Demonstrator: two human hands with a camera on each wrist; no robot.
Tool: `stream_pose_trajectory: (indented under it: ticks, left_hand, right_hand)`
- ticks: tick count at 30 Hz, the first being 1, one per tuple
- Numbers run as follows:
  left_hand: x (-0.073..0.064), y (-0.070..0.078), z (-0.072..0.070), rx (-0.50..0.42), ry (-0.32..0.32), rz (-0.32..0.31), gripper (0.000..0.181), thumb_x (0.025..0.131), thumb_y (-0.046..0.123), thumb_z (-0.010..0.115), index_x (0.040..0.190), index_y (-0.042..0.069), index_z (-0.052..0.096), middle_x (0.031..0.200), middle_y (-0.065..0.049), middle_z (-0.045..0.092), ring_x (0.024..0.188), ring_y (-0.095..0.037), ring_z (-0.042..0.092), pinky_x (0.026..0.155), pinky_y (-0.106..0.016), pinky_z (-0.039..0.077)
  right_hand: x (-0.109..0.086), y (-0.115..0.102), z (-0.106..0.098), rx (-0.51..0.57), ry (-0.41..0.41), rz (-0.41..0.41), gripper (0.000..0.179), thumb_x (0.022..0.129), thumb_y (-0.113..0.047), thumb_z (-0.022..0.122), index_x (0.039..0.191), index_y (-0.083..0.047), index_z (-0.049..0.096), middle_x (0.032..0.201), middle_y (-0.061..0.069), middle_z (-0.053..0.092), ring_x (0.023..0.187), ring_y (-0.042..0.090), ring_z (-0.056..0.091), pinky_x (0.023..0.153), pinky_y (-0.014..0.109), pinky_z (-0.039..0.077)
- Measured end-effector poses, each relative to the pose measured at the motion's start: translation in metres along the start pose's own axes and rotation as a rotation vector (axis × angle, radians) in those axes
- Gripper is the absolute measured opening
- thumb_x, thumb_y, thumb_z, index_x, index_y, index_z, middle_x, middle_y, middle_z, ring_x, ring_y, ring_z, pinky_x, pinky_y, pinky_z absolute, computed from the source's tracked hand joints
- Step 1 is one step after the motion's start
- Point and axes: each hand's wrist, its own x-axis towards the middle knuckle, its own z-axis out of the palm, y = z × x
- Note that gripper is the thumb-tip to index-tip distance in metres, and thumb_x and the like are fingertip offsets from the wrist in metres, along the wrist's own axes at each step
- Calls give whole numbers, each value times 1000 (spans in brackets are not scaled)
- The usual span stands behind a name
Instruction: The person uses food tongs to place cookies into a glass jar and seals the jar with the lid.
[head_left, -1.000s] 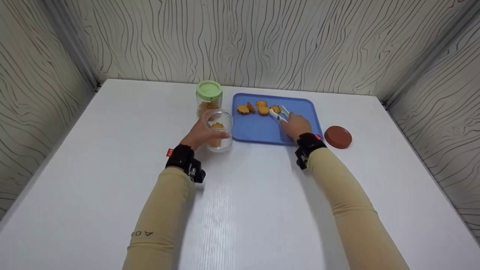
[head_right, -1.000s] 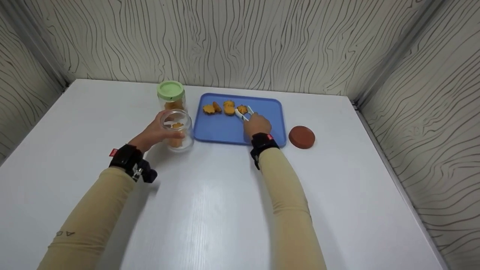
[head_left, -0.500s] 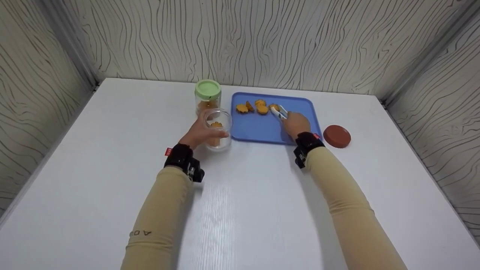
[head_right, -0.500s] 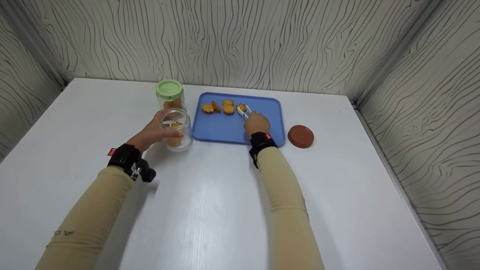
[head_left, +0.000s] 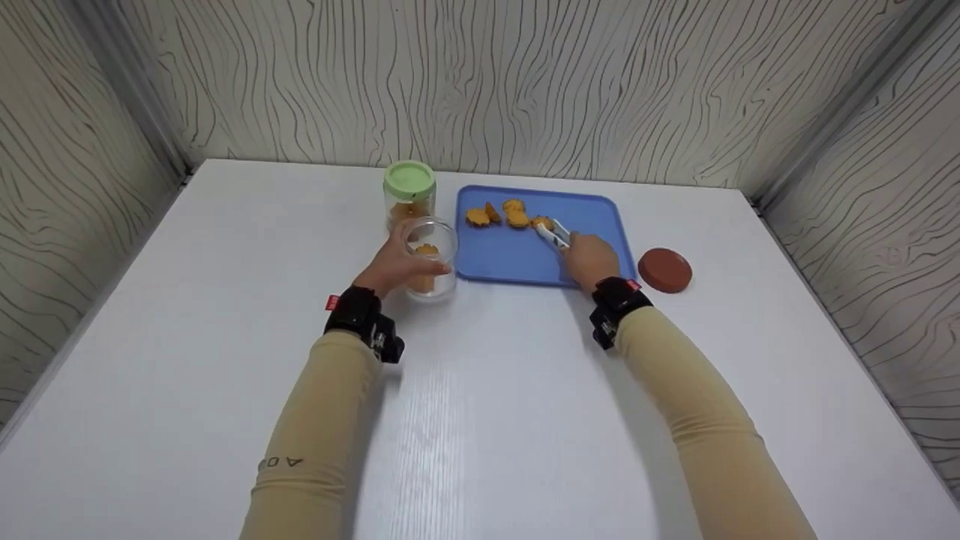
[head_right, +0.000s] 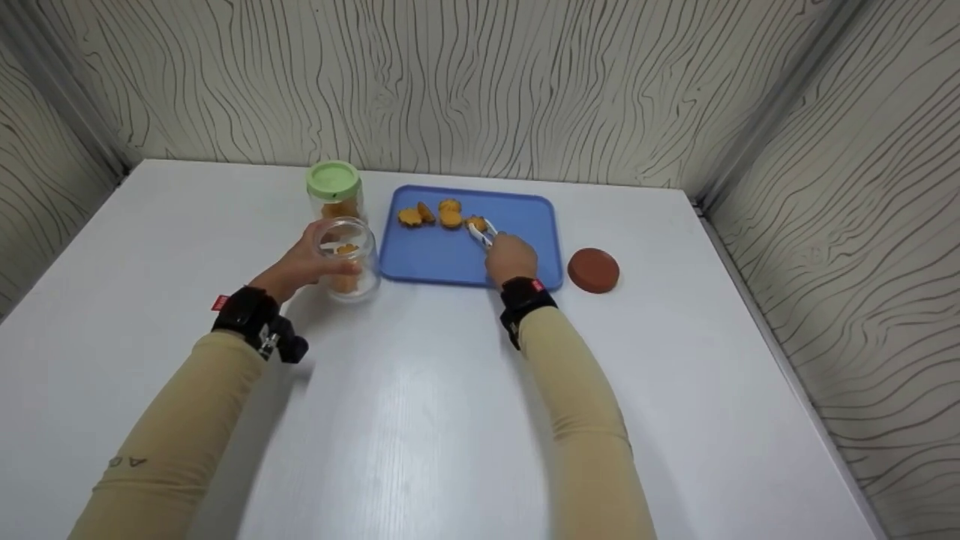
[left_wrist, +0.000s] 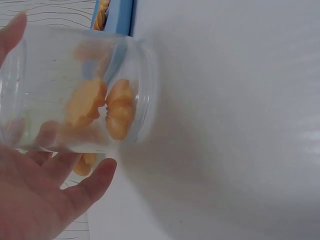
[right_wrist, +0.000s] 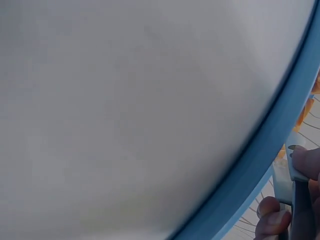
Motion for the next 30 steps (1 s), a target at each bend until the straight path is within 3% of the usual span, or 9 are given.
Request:
stream_pose_trajectory:
  ticks: [4, 12, 23, 30]
  left_hand:
    - [-12, 15, -2, -30, -34, -35, 97, 85, 9, 77, 159, 7, 14, 162, -24, 19, 150, -39, 21, 122, -50, 23]
    - [11, -15, 2, 8, 17, 21, 101, 84, 20, 81, 158, 13, 14, 162, -19, 21, 148, -34, 25, 121, -47, 25]
    - [12, -15, 0, 16, 13, 20, 98, 85, 19, 80, 157, 13, 14, 163, -21, 18, 149, -36, 24, 121, -48, 24]
    - [14, -14, 1, -17, 30, -4, 101, 81, 18, 83, 157, 15, 16, 164, -16, 20, 146, -33, 27, 121, -49, 22]
  right_hand:
    - [-9, 4, -2, 15, -39, -23, 30, 102, -20, 52, 111, 8, 61, 90, 27, 66, 80, 41, 63, 71, 55, 51]
    - [-27, 17, -10, 138, -106, -6, 40, 103, -25, 49, 125, 7, 58, 95, 21, 64, 81, 33, 57, 75, 48, 47]
    - [-50, 21, -26, 181, -28, -68, 48, 103, -30, 49, 136, 4, 55, 88, 20, 60, 73, 31, 53, 67, 43, 43]
    - [-60, 15, -35, 225, -21, -58, 53, 102, -31, 50, 142, 3, 51, 109, 28, 63, 83, 36, 57, 72, 47, 46]
